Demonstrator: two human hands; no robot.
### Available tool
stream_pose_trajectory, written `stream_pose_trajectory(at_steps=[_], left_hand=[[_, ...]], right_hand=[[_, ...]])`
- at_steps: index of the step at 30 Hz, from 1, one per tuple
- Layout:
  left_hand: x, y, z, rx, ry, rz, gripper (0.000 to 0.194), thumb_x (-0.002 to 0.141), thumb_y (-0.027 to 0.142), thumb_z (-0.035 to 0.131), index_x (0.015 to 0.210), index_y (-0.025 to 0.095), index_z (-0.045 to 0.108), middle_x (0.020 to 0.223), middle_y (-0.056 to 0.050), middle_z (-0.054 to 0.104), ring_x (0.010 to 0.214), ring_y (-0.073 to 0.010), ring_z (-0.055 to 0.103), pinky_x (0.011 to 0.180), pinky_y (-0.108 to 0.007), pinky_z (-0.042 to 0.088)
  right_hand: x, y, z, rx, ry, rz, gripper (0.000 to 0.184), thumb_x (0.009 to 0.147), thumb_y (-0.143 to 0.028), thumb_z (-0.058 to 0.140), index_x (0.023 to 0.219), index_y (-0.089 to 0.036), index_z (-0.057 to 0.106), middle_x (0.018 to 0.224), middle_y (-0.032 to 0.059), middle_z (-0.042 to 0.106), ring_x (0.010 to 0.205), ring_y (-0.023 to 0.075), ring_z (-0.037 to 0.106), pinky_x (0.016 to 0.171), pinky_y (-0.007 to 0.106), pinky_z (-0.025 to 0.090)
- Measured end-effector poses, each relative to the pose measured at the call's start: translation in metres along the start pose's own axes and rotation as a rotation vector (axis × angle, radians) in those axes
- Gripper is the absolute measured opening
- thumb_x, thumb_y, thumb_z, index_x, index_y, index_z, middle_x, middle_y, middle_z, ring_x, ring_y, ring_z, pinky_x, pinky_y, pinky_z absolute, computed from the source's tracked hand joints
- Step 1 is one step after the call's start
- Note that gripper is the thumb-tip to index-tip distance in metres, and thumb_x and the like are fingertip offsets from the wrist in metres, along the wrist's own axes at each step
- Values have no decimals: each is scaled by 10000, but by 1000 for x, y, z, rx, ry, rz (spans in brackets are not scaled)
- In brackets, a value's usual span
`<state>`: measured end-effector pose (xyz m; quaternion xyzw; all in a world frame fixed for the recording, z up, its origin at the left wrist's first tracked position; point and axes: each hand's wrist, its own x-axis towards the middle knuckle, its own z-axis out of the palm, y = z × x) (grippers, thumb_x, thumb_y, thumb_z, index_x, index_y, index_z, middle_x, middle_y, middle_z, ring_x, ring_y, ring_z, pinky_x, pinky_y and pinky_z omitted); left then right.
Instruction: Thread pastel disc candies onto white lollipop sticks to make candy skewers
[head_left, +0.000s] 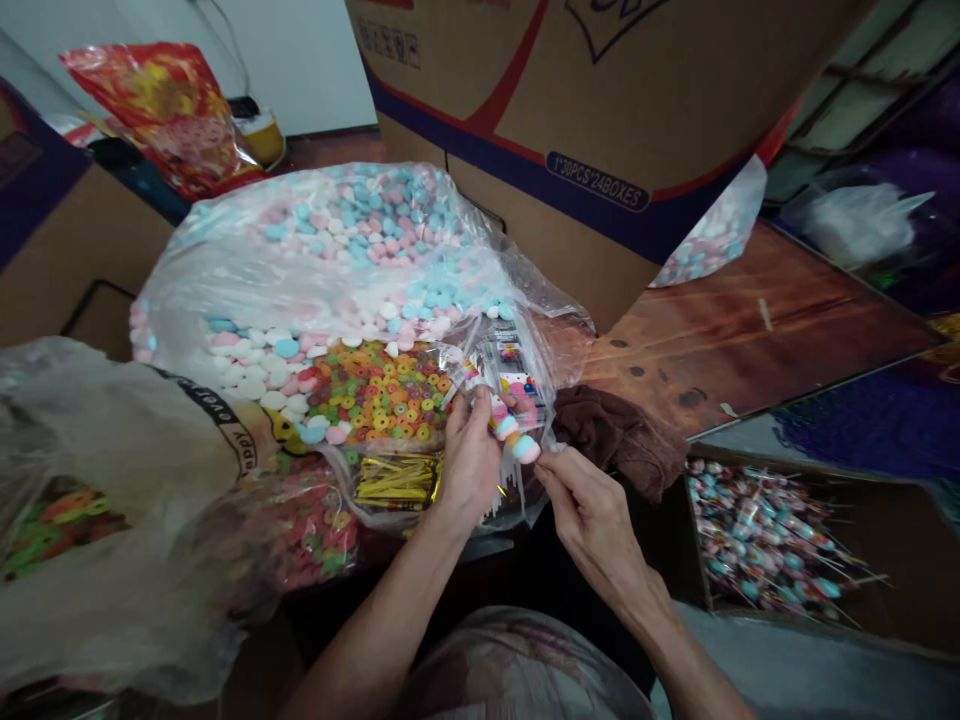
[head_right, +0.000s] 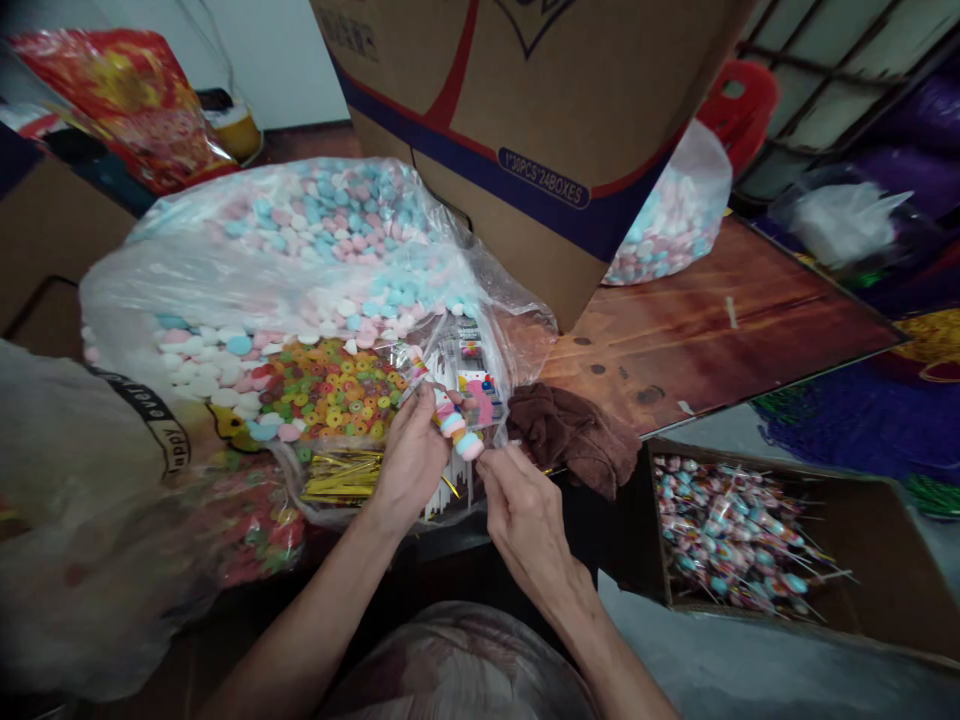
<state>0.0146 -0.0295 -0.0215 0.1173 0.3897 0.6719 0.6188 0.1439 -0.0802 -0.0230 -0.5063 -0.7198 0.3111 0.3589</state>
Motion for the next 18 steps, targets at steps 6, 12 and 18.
stream_pose_trajectory(at_steps=[6, 12, 18], left_hand=[[3, 5, -2, 9, -18, -32, 345, 793, 496, 710, 783, 170, 597, 767, -17, 669, 734, -137, 667, 671, -249, 518], [-2, -7, -3, 34, -94, -92, 371, 823, 514, 667, 776, 147, 648, 770, -39, 669, 732, -137, 661, 626, -227, 500], [1, 4, -7, 8, -86, -184, 371, 843, 526, 637, 794, 160, 662, 776, -50, 694, 760, -157, 674, 633, -240, 512]], right_hand=[[-1, 3, -10, 127, -48, 155, 231, 964, -304, 498, 839, -192, 656, 625, -15, 527, 581, 125, 484, 558, 228, 378], [7, -3, 5, 550, -103, 453, 279, 897, -399, 594, 734, -173, 619, 540, -39, 497, 440, 72, 345, 414, 206, 242], [10, -6, 5, 1108, -231, 743, 270, 787, -390, 736, 760, -149, 617, 459, -84, 454, 337, 6, 179, 357, 176, 105]])
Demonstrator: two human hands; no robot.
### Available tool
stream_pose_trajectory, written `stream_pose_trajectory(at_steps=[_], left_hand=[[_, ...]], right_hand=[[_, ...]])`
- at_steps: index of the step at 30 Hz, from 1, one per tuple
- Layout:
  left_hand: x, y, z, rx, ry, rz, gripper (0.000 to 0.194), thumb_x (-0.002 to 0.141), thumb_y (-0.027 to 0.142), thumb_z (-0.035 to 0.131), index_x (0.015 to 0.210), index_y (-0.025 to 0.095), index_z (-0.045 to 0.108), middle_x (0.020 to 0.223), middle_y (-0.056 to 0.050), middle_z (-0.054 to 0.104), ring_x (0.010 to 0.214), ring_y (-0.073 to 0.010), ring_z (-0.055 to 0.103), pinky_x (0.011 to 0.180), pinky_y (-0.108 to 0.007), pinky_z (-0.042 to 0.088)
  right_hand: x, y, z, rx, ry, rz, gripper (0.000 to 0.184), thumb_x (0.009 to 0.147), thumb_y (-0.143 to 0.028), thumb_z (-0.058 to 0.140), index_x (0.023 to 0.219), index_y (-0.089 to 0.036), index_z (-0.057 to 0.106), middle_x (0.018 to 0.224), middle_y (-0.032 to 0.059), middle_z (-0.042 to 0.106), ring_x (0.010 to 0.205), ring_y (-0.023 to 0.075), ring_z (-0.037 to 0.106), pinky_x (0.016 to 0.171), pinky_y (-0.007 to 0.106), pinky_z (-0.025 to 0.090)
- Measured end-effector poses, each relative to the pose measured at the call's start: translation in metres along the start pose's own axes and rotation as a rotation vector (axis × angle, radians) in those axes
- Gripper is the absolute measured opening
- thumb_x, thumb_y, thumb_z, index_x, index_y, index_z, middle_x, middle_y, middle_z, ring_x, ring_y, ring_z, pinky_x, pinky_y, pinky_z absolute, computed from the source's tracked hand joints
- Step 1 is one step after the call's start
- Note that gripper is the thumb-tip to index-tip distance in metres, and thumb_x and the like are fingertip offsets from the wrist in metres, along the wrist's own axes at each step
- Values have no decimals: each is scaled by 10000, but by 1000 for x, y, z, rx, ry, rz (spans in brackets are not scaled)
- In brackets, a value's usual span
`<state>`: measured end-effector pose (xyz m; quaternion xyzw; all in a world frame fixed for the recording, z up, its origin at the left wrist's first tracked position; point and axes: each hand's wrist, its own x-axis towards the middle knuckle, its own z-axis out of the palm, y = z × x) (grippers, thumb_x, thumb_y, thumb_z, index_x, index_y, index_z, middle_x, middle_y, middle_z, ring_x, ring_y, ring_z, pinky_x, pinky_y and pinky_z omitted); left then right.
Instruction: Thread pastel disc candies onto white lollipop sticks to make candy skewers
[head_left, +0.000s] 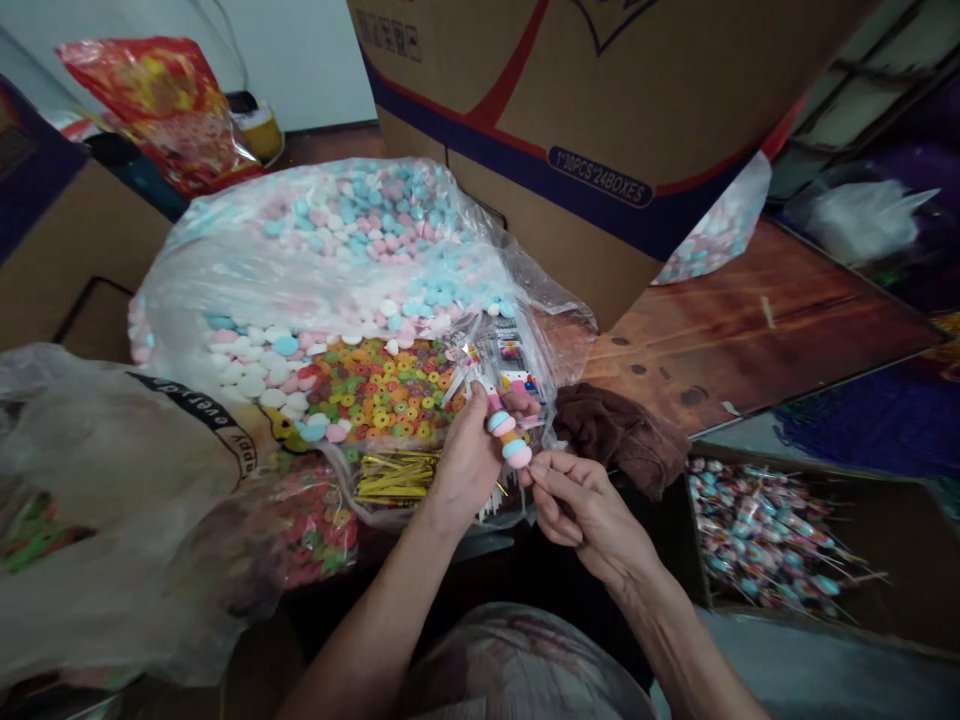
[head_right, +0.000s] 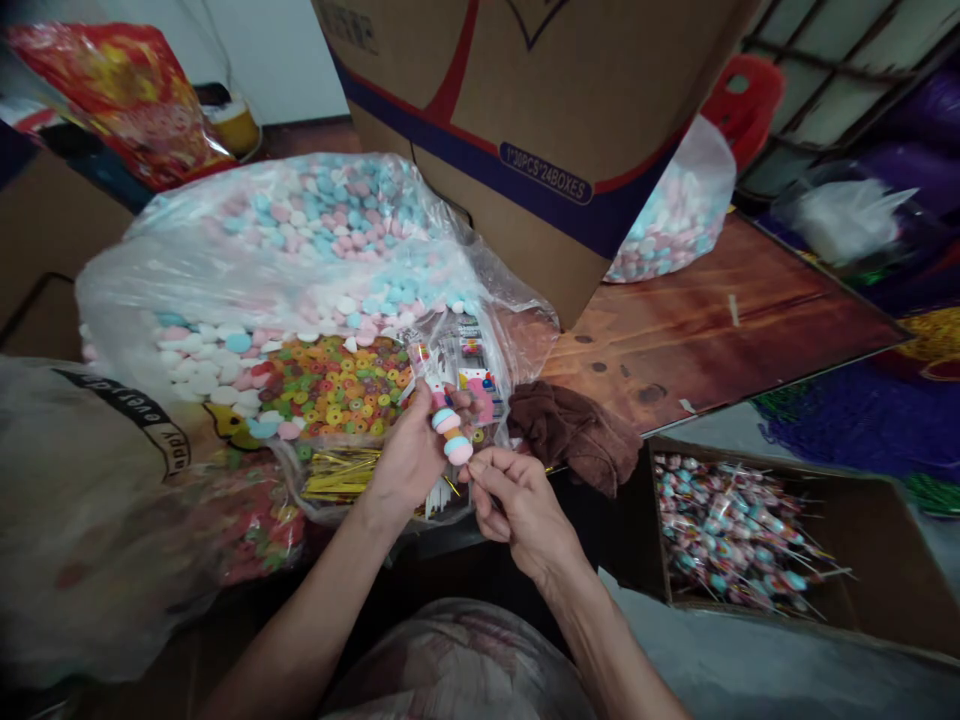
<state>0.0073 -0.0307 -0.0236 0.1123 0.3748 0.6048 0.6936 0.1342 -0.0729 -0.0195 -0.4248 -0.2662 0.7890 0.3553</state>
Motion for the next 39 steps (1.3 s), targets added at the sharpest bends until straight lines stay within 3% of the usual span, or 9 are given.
stream_pose_trajectory(at_steps=[3, 6, 11, 15, 19, 24, 30, 34, 39], left_hand=[[0, 4, 1, -5, -31, -52, 379, 840, 536, 637, 808, 160, 670, 792, -65, 709, 796, -184, 689, 693, -279, 537], [-1, 0, 2, 45, -61, -79, 369, 834, 530, 647, 847, 162, 676, 799, -70, 717, 802, -192, 698, 673, -269, 534], [-3, -2, -3, 149, -143, -86, 418, 837, 557, 624, 896, 149, 690, 834, -105, 735, 849, -218, 705, 712, -291, 544], [3, 16, -8, 157, -190, -118, 430, 797, 563, 670, 920, 152, 692, 919, -112, 736, 852, -221, 704, 707, -311, 557], [13, 33, -5, 52, -90, -35, 373, 756, 520, 734, 865, 169, 670, 897, -81, 733, 822, -208, 707, 723, -330, 566], [18, 33, -1, 33, -21, -19, 303, 715, 387, 809, 831, 153, 656, 819, -43, 717, 771, -185, 712, 638, -270, 548], [13, 28, -3, -52, 78, -116, 298, 745, 384, 786, 775, 148, 607, 733, -18, 697, 672, -153, 705, 555, -218, 529], [10, 27, -4, -84, 68, -153, 282, 805, 388, 731, 784, 141, 598, 734, -28, 702, 726, -168, 721, 625, -239, 556], [9, 20, -4, -89, 51, -137, 299, 842, 423, 680, 799, 139, 597, 728, -39, 697, 774, -186, 720, 631, -243, 539]], right_hand=[[2, -2, -2, 130, -56, 38, 266, 743, -352, 783, 767, -133, 634, 467, -94, 440, 334, -9, 159, 343, 168, 102], [8, 1, 1, 145, -20, -2, 269, 741, -360, 781, 769, -136, 633, 464, -97, 430, 335, -5, 158, 340, 169, 114], [13, 8, 10, -113, 196, -264, 289, 804, -407, 713, 715, -164, 585, 477, -75, 451, 361, 23, 255, 358, 171, 155], [10, 6, 6, -235, 160, -316, 267, 853, -409, 661, 759, -165, 607, 489, -75, 433, 397, 36, 267, 375, 173, 167], [7, 1, 2, -262, 123, -302, 257, 857, -404, 656, 779, -161, 623, 490, -73, 428, 410, 42, 268, 380, 177, 164], [6, -1, 8, -248, 31, -220, 284, 849, -421, 668, 768, -154, 618, 460, -75, 429, 379, 34, 263, 361, 169, 153], [6, -12, -3, 32, -109, 1, 262, 805, -362, 743, 788, -127, 629, 465, -104, 397, 327, -10, 167, 323, 146, 115], [9, -19, -14, 165, -201, 93, 220, 771, -285, 778, 787, -118, 636, 485, -118, 378, 327, -25, 117, 302, 134, 129], [9, -9, -3, 63, -112, 13, 223, 808, -340, 725, 793, -149, 610, 487, -113, 377, 332, -3, 140, 321, 157, 125]])
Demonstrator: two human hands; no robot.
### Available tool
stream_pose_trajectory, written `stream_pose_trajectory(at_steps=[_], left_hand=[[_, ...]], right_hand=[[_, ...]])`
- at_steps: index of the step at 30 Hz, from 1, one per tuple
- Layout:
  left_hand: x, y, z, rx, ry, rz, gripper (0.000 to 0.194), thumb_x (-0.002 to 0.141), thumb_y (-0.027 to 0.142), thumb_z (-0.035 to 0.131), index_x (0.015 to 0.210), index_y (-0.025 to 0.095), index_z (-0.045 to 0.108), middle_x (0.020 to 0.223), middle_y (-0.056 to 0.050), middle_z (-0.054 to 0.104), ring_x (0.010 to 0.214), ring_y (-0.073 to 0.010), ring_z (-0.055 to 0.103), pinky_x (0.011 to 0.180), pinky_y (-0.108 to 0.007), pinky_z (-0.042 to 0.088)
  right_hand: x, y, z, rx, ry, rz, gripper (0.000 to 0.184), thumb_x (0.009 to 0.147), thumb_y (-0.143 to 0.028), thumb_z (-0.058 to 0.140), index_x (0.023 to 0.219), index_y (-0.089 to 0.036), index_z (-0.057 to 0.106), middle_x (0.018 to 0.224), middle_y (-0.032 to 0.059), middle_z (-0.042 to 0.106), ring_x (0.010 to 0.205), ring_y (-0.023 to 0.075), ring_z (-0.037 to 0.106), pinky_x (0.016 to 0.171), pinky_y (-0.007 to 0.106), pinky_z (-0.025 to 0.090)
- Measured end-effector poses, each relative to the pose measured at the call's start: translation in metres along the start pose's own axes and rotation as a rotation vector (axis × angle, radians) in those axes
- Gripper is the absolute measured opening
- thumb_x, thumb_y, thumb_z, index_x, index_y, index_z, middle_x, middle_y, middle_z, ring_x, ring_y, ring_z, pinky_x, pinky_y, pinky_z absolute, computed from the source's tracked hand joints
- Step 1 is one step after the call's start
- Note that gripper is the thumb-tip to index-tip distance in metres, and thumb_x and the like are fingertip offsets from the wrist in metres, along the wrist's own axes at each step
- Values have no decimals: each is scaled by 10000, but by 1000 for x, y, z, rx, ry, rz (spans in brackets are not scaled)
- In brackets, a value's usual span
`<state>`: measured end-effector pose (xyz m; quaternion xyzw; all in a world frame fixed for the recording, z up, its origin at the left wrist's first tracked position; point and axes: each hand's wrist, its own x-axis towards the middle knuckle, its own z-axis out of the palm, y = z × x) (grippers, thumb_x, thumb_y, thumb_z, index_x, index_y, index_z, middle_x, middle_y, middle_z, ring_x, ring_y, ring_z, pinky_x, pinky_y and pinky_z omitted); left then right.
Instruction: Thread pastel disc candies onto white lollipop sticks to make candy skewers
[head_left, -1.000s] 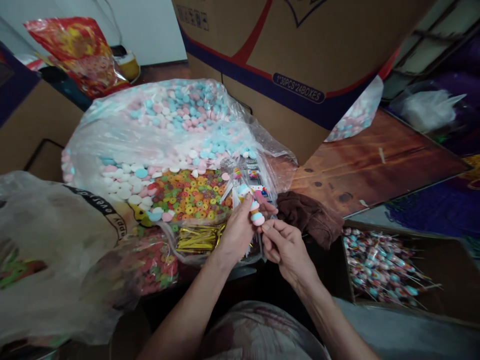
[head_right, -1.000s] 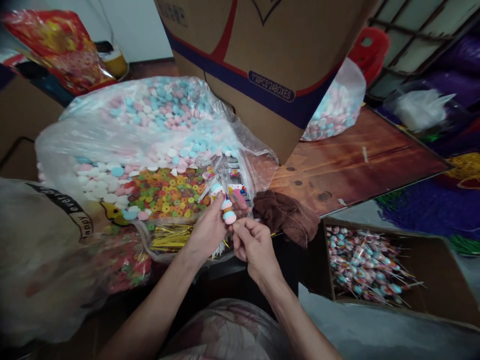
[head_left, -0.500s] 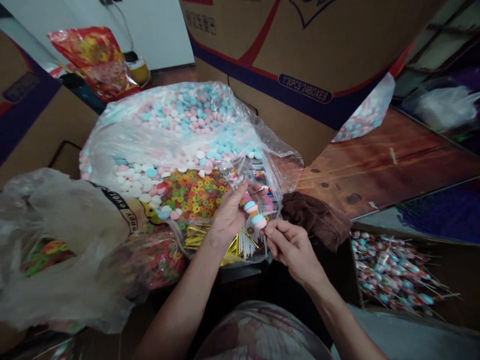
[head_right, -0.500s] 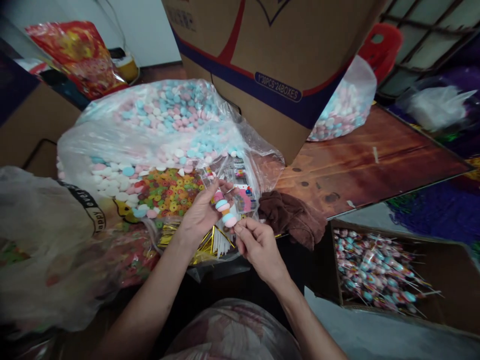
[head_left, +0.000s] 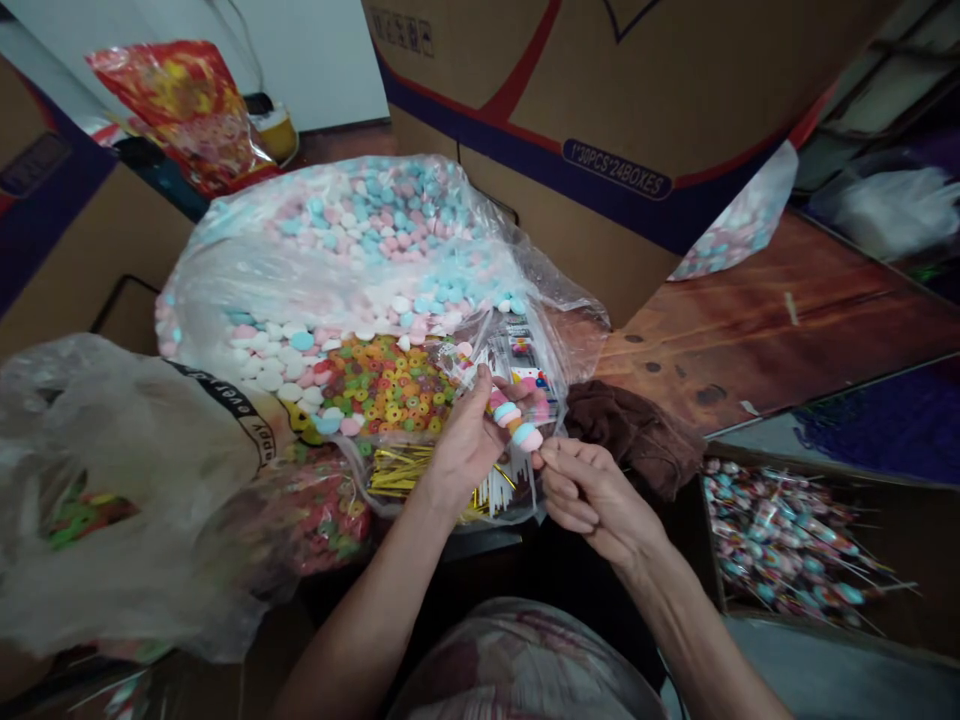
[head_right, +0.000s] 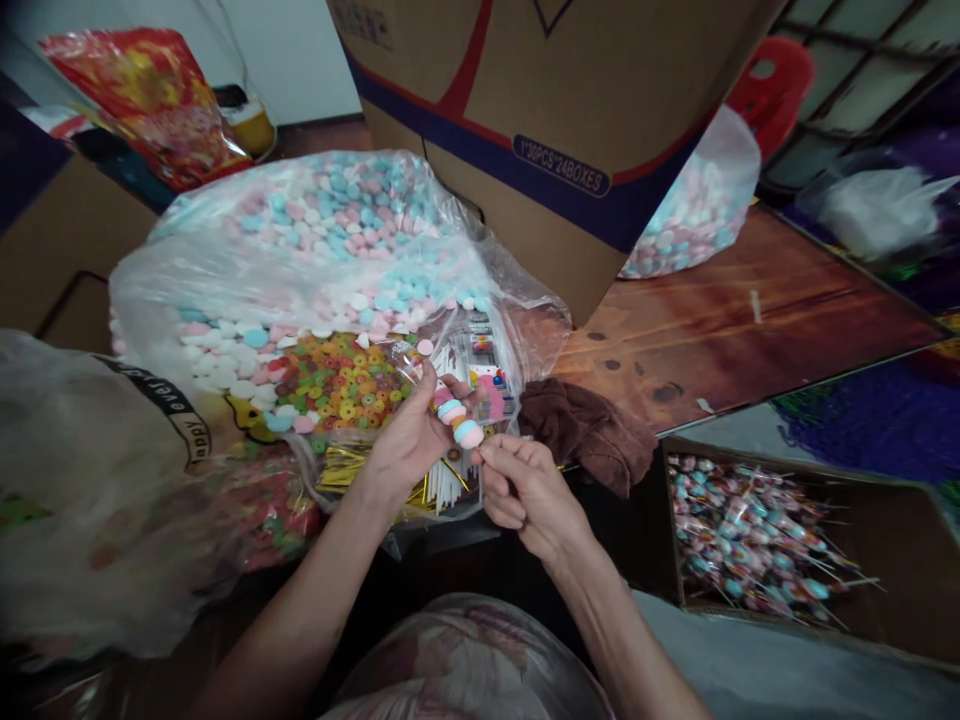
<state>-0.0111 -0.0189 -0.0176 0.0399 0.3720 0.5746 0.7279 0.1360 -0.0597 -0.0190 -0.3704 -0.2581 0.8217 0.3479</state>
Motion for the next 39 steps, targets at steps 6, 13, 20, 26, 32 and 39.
stream_pose_trajectory(at_steps=[6, 13, 20, 26, 32, 39], left_hand=[[0, -7, -1, 52, 16, 58, 291, 852, 415, 668, 779, 146, 584, 699, -24, 662, 711, -166, 691, 535, -219, 489], [-2, -17, -4, 91, -9, 94, 271, 752, 345, 774, 739, 134, 605, 660, -8, 635, 611, -119, 643, 432, -168, 385], [-8, -13, -4, 140, -122, -75, 222, 718, 313, 792, 772, 131, 676, 725, -46, 706, 718, -170, 697, 623, -234, 520], [-13, -12, -7, 266, -227, -158, 279, 742, 376, 768, 838, 122, 708, 858, -112, 742, 717, -191, 693, 543, -237, 506], [-10, 6, -11, 249, -191, 2, 378, 757, 468, 754, 941, 145, 683, 953, -105, 739, 852, -209, 705, 702, -283, 560], [8, 20, -6, 80, -33, 202, 246, 820, 393, 714, 823, 161, 634, 762, -13, 710, 745, -155, 704, 697, -254, 546]], right_hand=[[3, 21, 7, -950, 281, -548, 229, 931, -252, 521, 727, -171, 588, 572, -30, 489, 497, 82, 426, 489, 211, 317], [3, 32, 4, -1653, 395, -984, 294, 975, -133, 432, 760, -160, 632, 600, 7, 581, 497, 101, 485, 522, 255, 310], [11, 25, 3, -1275, 363, -858, 215, 961, -181, 483, 827, -170, 651, 647, 9, 605, 555, 104, 516, 559, 229, 366], [12, 29, 15, -517, 235, -489, 249, 943, -318, 550, 735, -181, 564, 525, -63, 451, 466, 74, 361, 470, 204, 305], [8, 24, 14, -589, 312, -548, 218, 918, -308, 579, 748, -174, 595, 561, -50, 486, 513, 81, 419, 503, 205, 330], [9, 22, 12, -660, 276, -500, 174, 889, -290, 595, 780, -166, 651, 531, -43, 529, 483, 98, 471, 484, 213, 358]])
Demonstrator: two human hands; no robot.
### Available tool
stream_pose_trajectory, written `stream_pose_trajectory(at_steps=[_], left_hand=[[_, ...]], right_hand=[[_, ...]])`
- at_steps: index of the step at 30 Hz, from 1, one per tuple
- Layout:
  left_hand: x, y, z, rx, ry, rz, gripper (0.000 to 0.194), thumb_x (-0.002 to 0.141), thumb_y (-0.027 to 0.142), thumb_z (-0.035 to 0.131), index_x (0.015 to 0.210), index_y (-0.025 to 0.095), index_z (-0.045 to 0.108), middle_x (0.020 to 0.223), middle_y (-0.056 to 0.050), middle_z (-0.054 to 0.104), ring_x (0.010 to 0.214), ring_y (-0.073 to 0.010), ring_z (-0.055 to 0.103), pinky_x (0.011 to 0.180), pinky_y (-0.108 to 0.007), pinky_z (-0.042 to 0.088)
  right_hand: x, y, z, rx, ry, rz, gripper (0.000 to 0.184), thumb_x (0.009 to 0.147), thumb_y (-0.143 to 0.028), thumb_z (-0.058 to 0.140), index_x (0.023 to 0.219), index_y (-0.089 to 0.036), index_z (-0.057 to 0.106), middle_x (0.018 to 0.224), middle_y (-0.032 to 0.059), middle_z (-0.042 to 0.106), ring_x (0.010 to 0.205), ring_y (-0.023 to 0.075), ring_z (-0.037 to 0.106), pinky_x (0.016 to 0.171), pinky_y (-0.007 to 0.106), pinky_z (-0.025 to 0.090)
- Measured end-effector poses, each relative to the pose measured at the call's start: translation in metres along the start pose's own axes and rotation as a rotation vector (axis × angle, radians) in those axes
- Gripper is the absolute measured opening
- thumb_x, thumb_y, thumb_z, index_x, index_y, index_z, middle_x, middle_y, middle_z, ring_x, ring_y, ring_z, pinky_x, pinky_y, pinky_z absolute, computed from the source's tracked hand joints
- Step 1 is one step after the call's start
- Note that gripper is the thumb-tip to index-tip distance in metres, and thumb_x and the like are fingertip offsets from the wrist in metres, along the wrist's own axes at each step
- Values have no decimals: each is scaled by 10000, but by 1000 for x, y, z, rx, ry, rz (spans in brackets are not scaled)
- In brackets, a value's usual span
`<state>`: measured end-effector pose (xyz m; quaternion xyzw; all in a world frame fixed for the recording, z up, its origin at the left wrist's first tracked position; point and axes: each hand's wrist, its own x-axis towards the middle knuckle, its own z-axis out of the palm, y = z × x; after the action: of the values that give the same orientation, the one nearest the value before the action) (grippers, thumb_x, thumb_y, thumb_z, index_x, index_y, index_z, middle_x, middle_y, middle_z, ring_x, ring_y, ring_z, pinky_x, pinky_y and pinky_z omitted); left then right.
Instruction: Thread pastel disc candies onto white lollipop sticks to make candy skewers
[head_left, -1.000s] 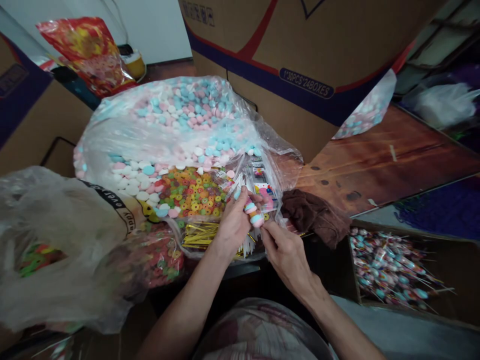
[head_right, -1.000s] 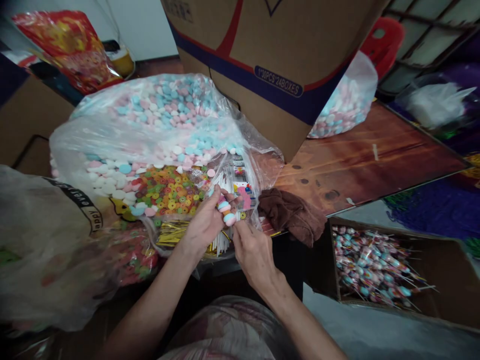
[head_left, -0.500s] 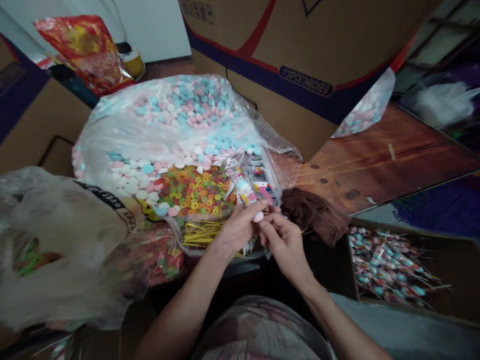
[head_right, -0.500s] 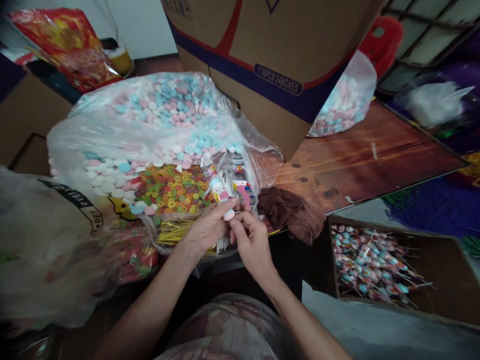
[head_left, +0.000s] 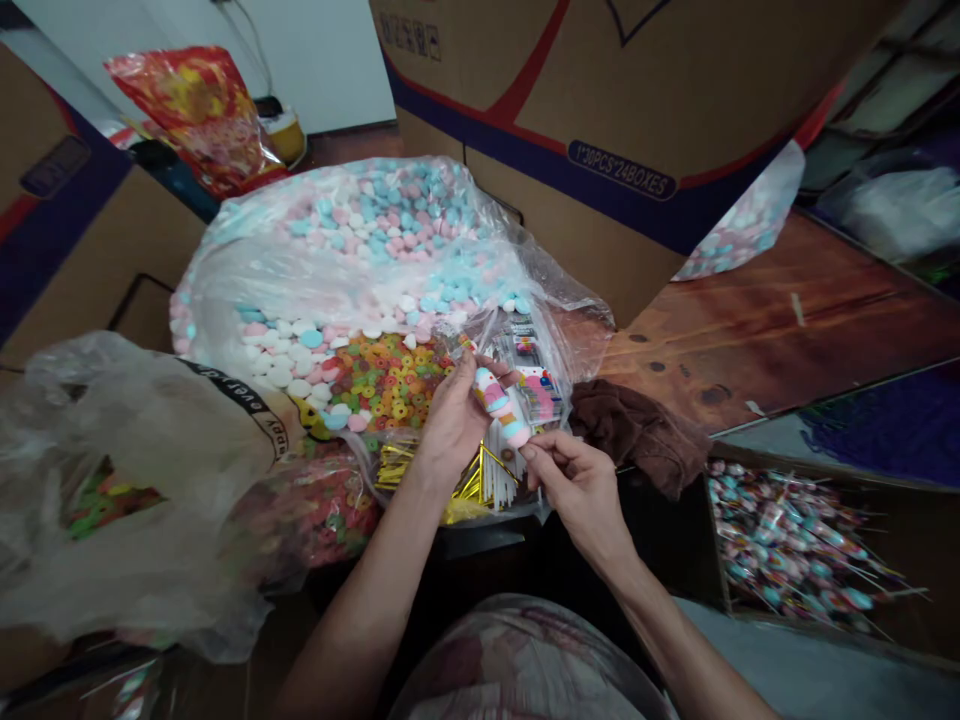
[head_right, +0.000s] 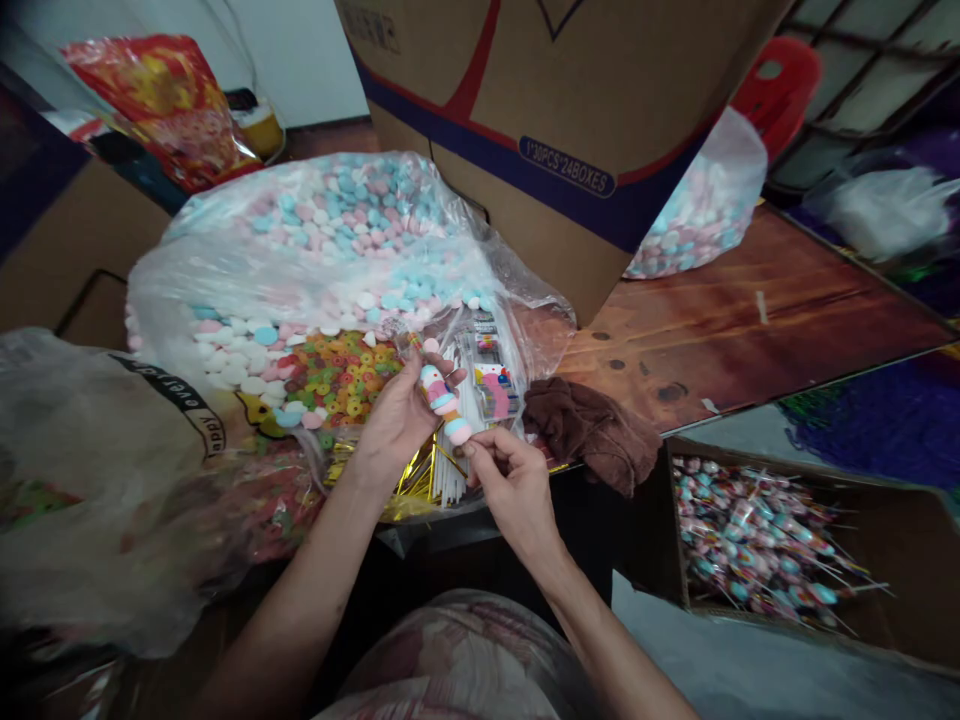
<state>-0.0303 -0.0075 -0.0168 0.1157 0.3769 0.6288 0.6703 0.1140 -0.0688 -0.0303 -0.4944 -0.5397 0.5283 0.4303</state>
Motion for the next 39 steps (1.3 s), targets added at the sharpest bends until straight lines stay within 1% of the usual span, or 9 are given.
stream_pose_trajectory(at_steps=[3, 7, 10, 18, 23, 27, 31, 34, 39], left_hand=[[-3, -7, 2, -6, 52, 10, 257, 807, 394, 727, 796, 161, 618, 689, 0, 677, 689, -149, 694, 641, -239, 525], [-8, -17, 7, -51, 99, 15, 292, 824, 427, 700, 775, 158, 601, 685, -9, 663, 717, -158, 696, 690, -265, 533], [-9, -20, 9, -78, 140, 21, 291, 844, 432, 677, 782, 160, 593, 680, -8, 650, 750, -166, 699, 726, -280, 536], [-9, -24, 6, -105, 157, 34, 247, 853, 391, 678, 816, 164, 586, 695, -4, 638, 793, -176, 698, 762, -302, 542], [-11, -30, 5, -70, 135, 23, 297, 863, 425, 655, 780, 154, 566, 695, -8, 628, 705, -139, 665, 712, -275, 537], [-16, -32, 6, -28, 93, 12, 291, 881, 426, 629, 788, 157, 573, 678, -10, 629, 672, -129, 652, 677, -253, 525], [-17, -30, 6, -26, 72, -31, 291, 862, 428, 652, 786, 153, 595, 705, -21, 650, 704, -143, 666, 674, -251, 528], [-18, -30, 7, -8, -6, -66, 299, 877, 428, 630, 787, 144, 614, 709, -26, 645, 716, -142, 661, 679, -249, 533], [-23, -29, 10, 39, -119, -50, 327, 925, 404, 560, 740, 142, 620, 712, -32, 635, 740, -133, 651, 699, -237, 535]], right_hand=[[-2, 1, -1, -213, 43, -125, 175, 898, -266, 583, 779, -170, 666, 567, -24, 578, 498, 106, 500, 499, 220, 376], [-3, 5, -3, -649, 142, -460, 219, 931, -190, 534, 749, -175, 655, 640, 13, 642, 571, 116, 551, 585, 236, 394], [-2, 7, -5, -882, 193, -629, 291, 946, -163, 523, 674, -179, 623, 589, 14, 612, 564, 124, 525, 602, 257, 368], [0, 11, -12, -1023, 250, -701, 271, 948, -156, 554, 691, -186, 633, 586, 8, 576, 592, 135, 479, 617, 274, 335], [3, 12, -7, -1078, 251, -720, 309, 952, -156, 543, 651, -194, 603, 567, 1, 538, 568, 136, 448, 598, 288, 305], [6, 13, -2, -940, 171, -618, 303, 966, -168, 498, 684, -186, 605, 591, 7, 568, 563, 130, 486, 596, 279, 329], [6, 8, -2, -521, 30, -284, 215, 962, -236, 484, 810, -193, 630, 594, -24, 564, 532, 113, 492, 558, 237, 365], [7, 3, -1, -222, -28, -80, 286, 937, -310, 516, 683, -190, 571, 535, -37, 509, 505, 107, 456, 519, 224, 362], [13, -2, 8, 19, 54, 51, 286, 878, -337, 586, 643, -180, 543, 526, -41, 500, 475, 90, 408, 477, 209, 336]])
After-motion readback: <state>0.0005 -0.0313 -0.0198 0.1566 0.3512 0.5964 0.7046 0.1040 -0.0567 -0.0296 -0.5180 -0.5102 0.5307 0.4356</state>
